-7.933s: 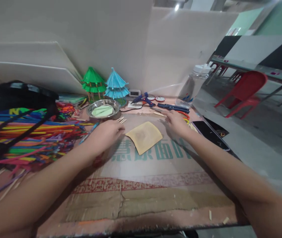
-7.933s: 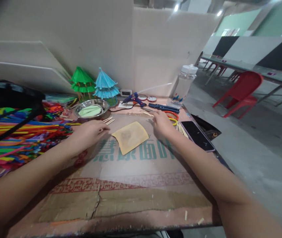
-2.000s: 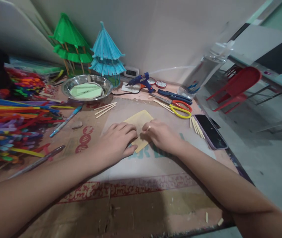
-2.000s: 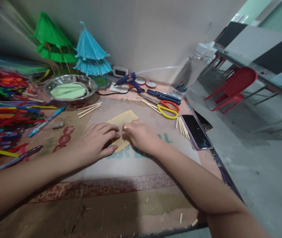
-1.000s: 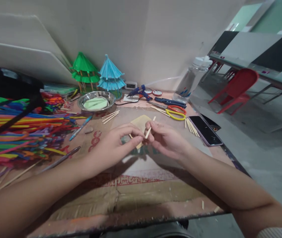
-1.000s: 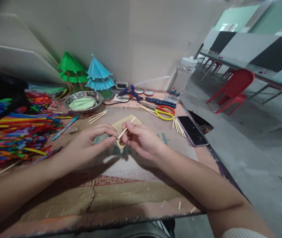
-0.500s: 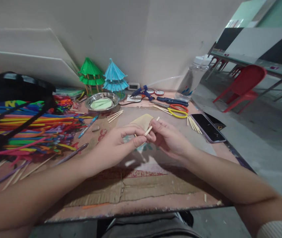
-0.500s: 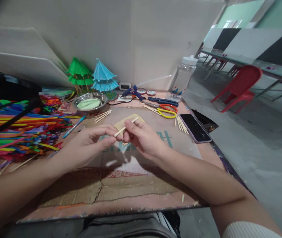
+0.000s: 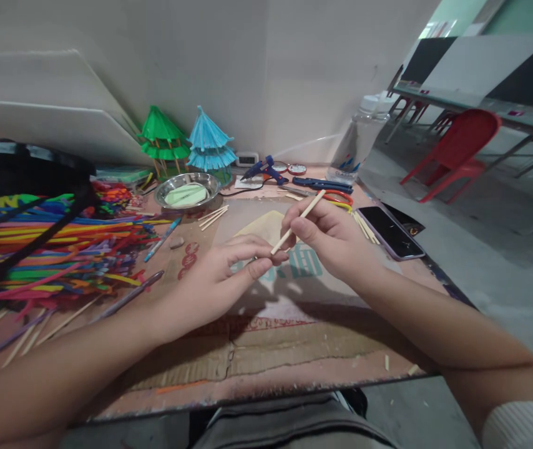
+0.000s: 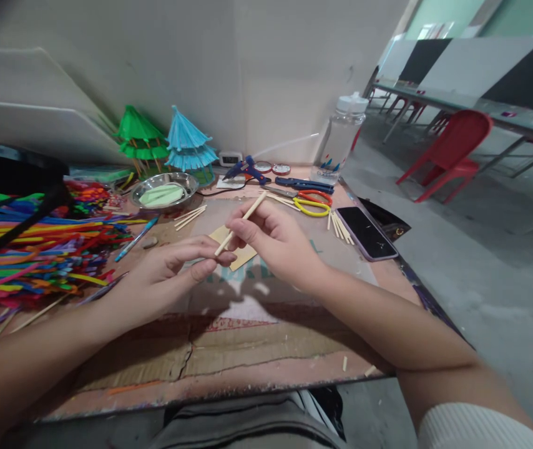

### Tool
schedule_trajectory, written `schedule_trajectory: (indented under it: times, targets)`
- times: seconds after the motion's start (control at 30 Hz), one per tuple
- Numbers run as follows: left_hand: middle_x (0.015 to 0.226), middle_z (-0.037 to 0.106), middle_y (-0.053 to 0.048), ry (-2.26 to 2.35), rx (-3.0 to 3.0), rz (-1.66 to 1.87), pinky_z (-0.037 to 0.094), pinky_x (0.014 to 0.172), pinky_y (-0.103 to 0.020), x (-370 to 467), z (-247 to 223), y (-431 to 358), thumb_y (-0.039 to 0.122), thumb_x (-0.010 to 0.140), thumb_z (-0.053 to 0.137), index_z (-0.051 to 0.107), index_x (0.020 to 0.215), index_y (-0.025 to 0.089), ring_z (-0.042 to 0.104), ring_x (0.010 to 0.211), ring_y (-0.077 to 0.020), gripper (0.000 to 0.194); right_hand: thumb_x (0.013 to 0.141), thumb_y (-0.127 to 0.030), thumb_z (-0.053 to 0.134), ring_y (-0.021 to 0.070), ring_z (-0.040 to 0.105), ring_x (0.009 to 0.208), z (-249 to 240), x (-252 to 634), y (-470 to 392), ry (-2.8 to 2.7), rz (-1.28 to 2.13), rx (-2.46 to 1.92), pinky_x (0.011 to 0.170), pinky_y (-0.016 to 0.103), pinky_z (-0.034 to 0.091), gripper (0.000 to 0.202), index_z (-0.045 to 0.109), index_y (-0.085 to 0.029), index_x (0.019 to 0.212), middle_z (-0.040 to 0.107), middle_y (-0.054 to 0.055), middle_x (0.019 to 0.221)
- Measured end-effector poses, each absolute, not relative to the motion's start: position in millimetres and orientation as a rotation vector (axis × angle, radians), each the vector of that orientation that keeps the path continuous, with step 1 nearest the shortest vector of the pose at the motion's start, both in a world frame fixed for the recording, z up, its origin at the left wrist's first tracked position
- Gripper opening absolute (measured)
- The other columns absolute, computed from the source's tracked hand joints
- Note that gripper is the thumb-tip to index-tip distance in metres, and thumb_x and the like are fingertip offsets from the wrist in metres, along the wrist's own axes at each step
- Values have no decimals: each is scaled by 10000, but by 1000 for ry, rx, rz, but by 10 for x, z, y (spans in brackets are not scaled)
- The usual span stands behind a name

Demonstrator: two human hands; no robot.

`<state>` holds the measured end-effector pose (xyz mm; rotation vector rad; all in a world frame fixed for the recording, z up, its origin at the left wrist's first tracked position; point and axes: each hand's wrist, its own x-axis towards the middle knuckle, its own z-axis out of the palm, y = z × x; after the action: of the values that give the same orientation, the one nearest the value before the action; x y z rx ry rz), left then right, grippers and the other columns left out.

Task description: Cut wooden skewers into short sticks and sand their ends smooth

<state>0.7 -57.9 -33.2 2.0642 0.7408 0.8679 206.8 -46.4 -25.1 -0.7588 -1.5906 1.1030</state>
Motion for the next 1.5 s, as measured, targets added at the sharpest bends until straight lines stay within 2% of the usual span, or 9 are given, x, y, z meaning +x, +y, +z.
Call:
schedule_trajectory:
  times: [0.17,0.4,0.63,0.8,0.97,1.1,1.27,1.5]
  targets:
    - [1107,736,-27,720,2001,793,466,960,-273,26,-358,-611,267,1004,549,758,1054,212,653,1065,-169,221,884,-608,629,135,606,697,-213,2062,-545,-1647,1063,-791,682,284,505,392,629,-218,840,614,-2,784]
    - [1141,732,-34,726,1979,704,473,975,-302,65,-394,-647,284,1004,534,763,1073,226,660,1048,-189,246,864,-626,640,121,556,657,-228,2046,-538,-1669,1102,-763,641,264,464,411,596,-221,807,585,-23,729]
    - [1068,739,-35,726,2002,714,481,963,-303,73,-368,-648,258,991,538,753,979,202,665,997,-182,223,852,-642,643,117,541,637,-237,2041,-511,-1666,1096,-769,625,259,444,430,591,-219,791,580,-28,700]
    - [1087,744,-43,750,2045,704,486,960,-309,64,-372,-641,307,1001,527,748,1053,208,670,1023,-192,247,863,-650,629,121,552,635,-259,2035,-499,-1681,1075,-802,616,263,440,436,580,-221,804,589,-25,705]
    - [1124,717,-68,889,2337,806,458,1010,-369,-15,-581,-322,361,982,557,700,1084,194,636,1092,-225,243,987,-481,530,144,600,674,-371,2147,-322,-1811,898,-886,658,290,444,286,571,-228,860,628,-10,735]
    - [1189,661,-113,1120,2514,673,460,1003,-449,-87,-903,29,439,923,605,639,1154,172,598,1146,-289,355,967,-301,539,166,594,687,-592,2268,29,-2019,647,-1046,678,308,408,147,562,-228,841,644,-7,722]
    - [1273,620,-140,1195,2640,516,426,1034,-474,-80,-1142,145,470,895,616,589,1216,154,554,1212,-325,451,911,-222,586,185,571,744,-869,2167,314,-2370,565,-1062,696,305,383,98,583,-216,813,649,31,787]
    - [1270,604,-155,1252,2693,397,416,1027,-472,-35,-1149,127,417,882,622,609,1144,131,535,1216,-338,388,921,-171,558,188,522,783,-1053,2041,425,-2651,445,-844,718,303,375,116,587,-193,811,616,52,802]
